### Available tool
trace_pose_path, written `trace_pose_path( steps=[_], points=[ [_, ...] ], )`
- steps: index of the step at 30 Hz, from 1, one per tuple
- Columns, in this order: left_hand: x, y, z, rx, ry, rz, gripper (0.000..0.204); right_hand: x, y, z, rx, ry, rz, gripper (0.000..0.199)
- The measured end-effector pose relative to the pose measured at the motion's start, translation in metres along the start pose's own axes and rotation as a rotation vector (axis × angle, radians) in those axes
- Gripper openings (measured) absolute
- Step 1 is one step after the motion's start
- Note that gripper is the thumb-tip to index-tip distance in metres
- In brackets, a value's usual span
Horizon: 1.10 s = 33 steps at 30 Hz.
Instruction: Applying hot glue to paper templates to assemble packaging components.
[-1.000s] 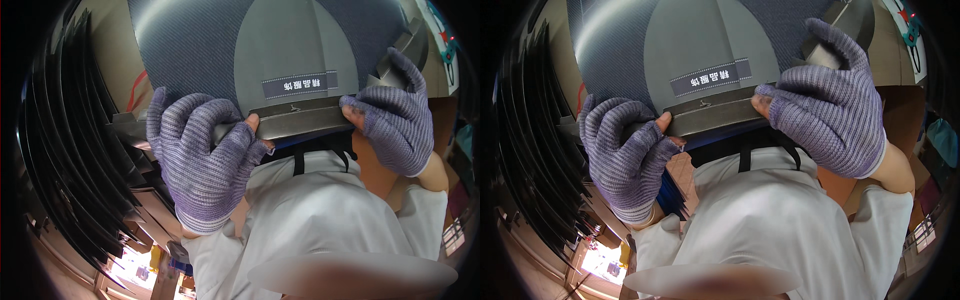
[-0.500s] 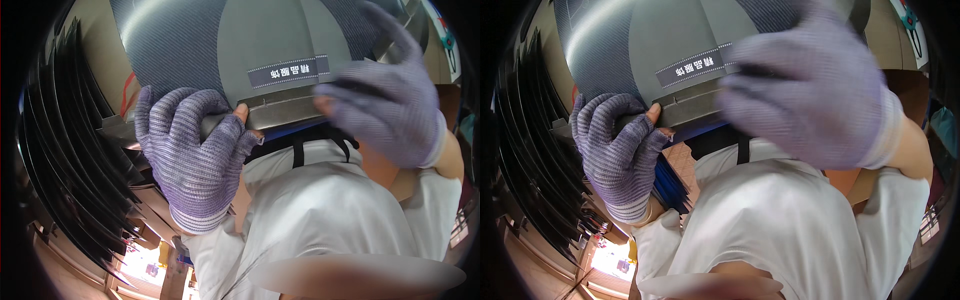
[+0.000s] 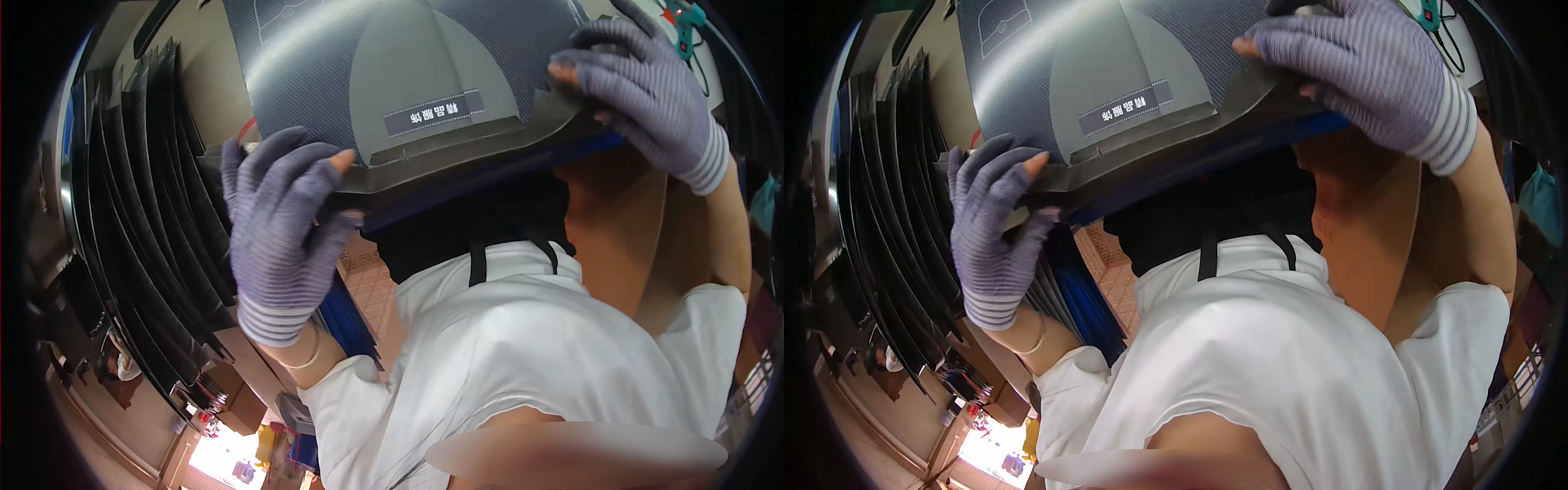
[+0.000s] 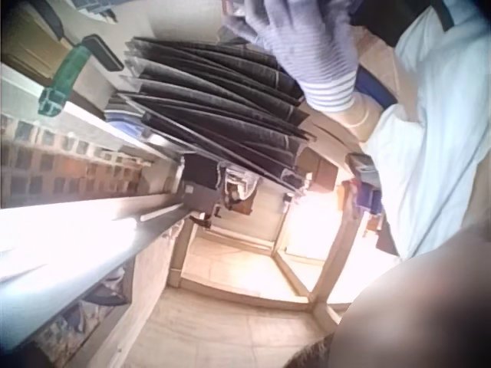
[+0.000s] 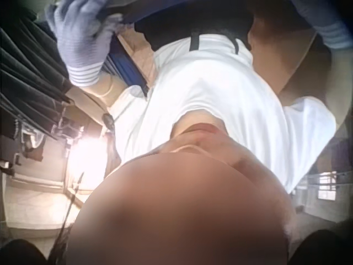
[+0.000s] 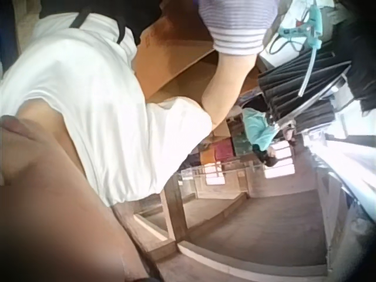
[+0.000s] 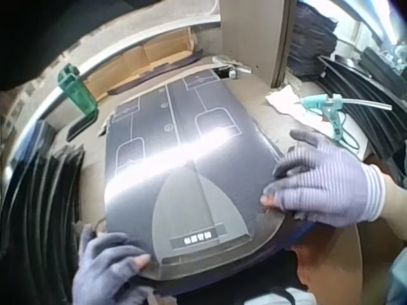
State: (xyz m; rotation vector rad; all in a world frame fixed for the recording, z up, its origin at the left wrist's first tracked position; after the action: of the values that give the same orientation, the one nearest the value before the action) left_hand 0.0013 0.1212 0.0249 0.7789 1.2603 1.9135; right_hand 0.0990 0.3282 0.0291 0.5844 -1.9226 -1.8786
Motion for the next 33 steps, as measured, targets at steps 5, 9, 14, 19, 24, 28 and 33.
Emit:
trace_pose_path(
  steps=[5,9,14,19,24,28,33],
  points=[
    [0.004,0.014,-0.021,0.126,-0.013,-0.05,0.048,0.021,-0.004,-0.004,0.144,0.144,-0.102,0.046],
    [0.019,0.008,-0.027,-0.004,0.016,-0.226,0.043,0.043,-0.008,-0.015,0.23,0.196,-0.236,0.034],
    [0.022,-0.011,-0.019,-0.156,0.087,-0.506,0.04,0.04,-0.016,-0.006,0.284,0.074,-0.208,0.03],
    [0.019,-0.004,-0.006,0.075,-0.002,-0.401,0.047,0.036,-0.025,-0.017,0.285,0.124,-0.343,0.035],
    [0.009,-0.022,-0.007,0.147,0.076,-0.486,0.043,0.02,-0.027,-0.016,0.237,0.019,-0.266,0.053],
    [-0.002,-0.024,0.002,0.346,0.112,-0.322,0.042,0.013,-0.032,-0.026,0.072,-0.059,-0.192,0.062],
    [-0.005,-0.03,0.007,0.32,0.096,-0.22,0.046,-0.01,-0.051,-0.028,0.017,-0.192,-0.161,0.067]
  ],
)
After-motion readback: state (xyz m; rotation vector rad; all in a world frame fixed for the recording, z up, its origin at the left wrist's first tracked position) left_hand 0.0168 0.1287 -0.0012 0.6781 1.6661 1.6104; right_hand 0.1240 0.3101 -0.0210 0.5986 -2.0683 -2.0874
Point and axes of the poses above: each hand's wrist, its own x-axis towards the middle knuckle, its own y-axis out of the back of the hand, z = x × y, the point moved 10 cm from there along x, towards the middle knuckle, and after that the axes turned 12 degrees about y, right-handed, at the moved point
